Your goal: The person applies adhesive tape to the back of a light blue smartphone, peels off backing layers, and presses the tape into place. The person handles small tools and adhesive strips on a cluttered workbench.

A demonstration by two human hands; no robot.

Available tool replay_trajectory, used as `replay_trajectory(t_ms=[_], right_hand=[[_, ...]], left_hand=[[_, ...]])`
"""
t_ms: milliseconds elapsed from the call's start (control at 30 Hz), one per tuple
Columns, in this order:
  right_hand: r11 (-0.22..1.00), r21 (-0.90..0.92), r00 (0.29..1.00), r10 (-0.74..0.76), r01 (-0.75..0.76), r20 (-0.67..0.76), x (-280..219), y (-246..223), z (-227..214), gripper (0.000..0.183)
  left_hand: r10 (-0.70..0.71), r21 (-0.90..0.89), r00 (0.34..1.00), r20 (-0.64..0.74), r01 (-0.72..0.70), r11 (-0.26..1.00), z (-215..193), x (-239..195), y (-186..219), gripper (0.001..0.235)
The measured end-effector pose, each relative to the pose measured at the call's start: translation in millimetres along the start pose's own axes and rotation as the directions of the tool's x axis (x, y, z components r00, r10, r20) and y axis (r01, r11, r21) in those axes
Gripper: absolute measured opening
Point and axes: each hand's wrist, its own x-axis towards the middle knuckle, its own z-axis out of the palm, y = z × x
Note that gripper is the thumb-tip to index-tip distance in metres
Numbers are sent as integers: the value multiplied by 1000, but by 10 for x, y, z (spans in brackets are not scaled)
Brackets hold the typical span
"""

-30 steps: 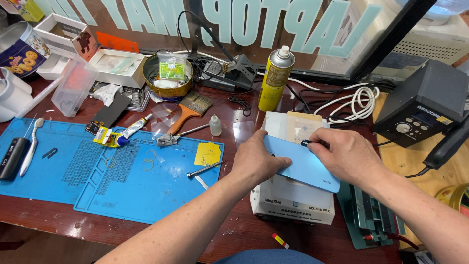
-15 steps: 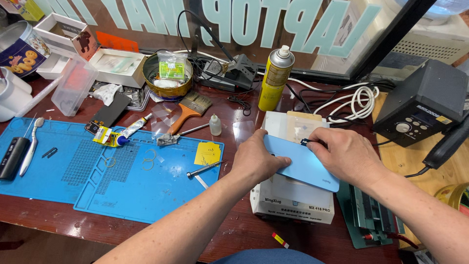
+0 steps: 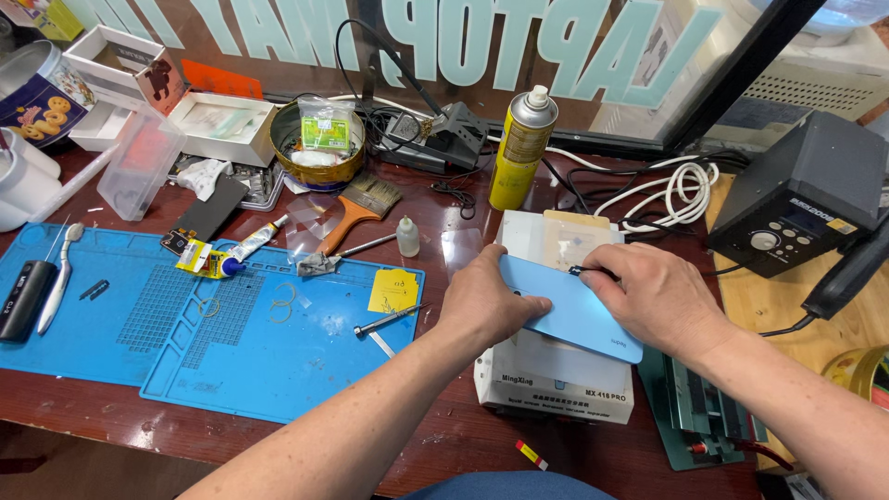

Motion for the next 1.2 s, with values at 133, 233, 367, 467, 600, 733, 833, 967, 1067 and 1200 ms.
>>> replay_trajectory(t_ms=[133, 233, 367, 467, 600, 733, 833, 967, 1067, 1200], right_hand=[[999, 29, 999, -44, 45, -29, -2, 25, 34, 19], [996, 79, 999, -35, 38, -33, -27, 34, 30, 19], [972, 206, 993, 100, -111, 63, -13, 67, -65, 28], [950, 277, 988, 124, -146, 95, -17, 78, -93, 30], [938, 232, 964, 232, -257, 128, -34, 112, -74, 23], [957, 262, 992, 122, -121, 11, -75, 124, -11, 19], [969, 248, 997, 13, 7, -77, -103, 143, 37, 17], [969, 235, 988, -47, 80, -145, -113, 157, 93, 16], [966, 246, 988, -42, 77, -146, -105, 135, 128, 15], [969, 228, 983, -61, 100, -171, -76, 112, 154, 14]], left_hand=[[4, 10, 1000, -6, -4, 1000, 3, 5, 3, 98], [-9, 17, 1000, 3, 9, 1000, 2, 8, -1, 99], [12, 17, 1000, -14, -11, 1000, 5, 12, -15, 97], [28, -4, 999, -35, -28, 1000, 20, 26, -53, 97], [43, 19, 998, -46, -42, 999, 48, 52, -70, 96], [45, 21, 997, -58, -44, 999, 56, 53, -69, 97], [29, 16, 999, -44, -28, 999, 59, 51, -60, 98], [31, 27, 998, -47, -29, 999, 56, 46, -44, 98], [26, 21, 998, -50, -25, 999, 49, 40, -39, 97], [15, 15, 999, -41, -14, 1000, 47, 35, -24, 98]])
